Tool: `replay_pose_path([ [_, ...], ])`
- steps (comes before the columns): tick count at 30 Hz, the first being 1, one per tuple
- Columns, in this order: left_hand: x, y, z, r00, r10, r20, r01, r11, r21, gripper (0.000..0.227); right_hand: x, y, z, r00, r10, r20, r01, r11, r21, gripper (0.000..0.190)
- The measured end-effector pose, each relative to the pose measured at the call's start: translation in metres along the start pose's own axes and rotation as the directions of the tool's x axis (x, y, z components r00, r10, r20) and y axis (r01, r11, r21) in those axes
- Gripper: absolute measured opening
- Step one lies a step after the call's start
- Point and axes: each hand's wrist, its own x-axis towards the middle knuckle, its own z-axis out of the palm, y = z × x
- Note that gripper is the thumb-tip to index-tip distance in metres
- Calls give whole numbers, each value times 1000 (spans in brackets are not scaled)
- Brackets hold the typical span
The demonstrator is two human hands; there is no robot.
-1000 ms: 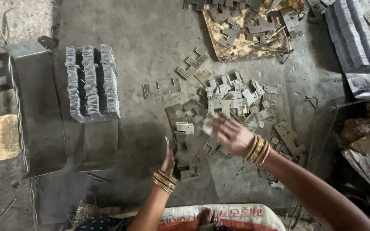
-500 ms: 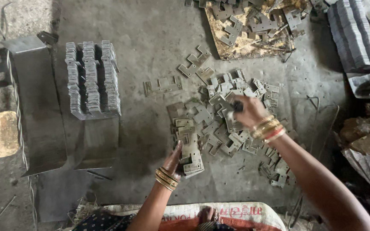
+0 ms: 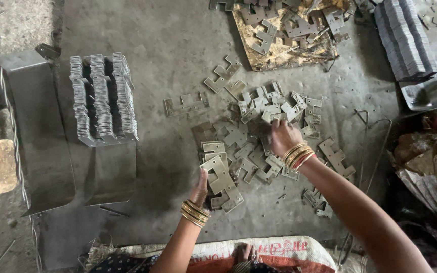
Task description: The person sits on the floor and sorts small metal brackets from a pile, stacking them neatly into a metal tray. They repeatedly pick up brackets, align them, and place them into the tray, occasionally using a metal rod to move parts.
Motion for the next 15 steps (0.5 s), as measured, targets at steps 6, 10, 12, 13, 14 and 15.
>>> replay_pose_path([
  [6, -10, 19, 7, 954, -299, -34, 293, 948, -126, 87, -55, -24, -8, 648, -441, -621, 381, 894, -237, 36],
  [10, -6, 6, 6, 953, -249, 175, 302, 845, -442, 86, -69, -14, -8, 681, -463, -567, 534, 844, -48, 53],
  [12, 6, -10, -6, 999, -41, 32, 46, 986, -163, 84, -58, -2, -2, 901, -326, -286, 313, 945, -92, 72],
  [13, 15, -16, -11, 990, 132, -40, -127, 985, 120, 84, -52, 5, 2, 918, -321, -232, 308, 947, -94, 67],
  [14, 20, -22, -17, 980, 190, -55, -174, 962, 210, 83, -47, 11, 4, 932, -316, -177, 303, 948, -95, 62],
  [15, 21, -27, -22, 969, 234, -77, -202, 934, 296, 82, -44, 16, 7, 943, -312, -118, 302, 949, -95, 57],
])
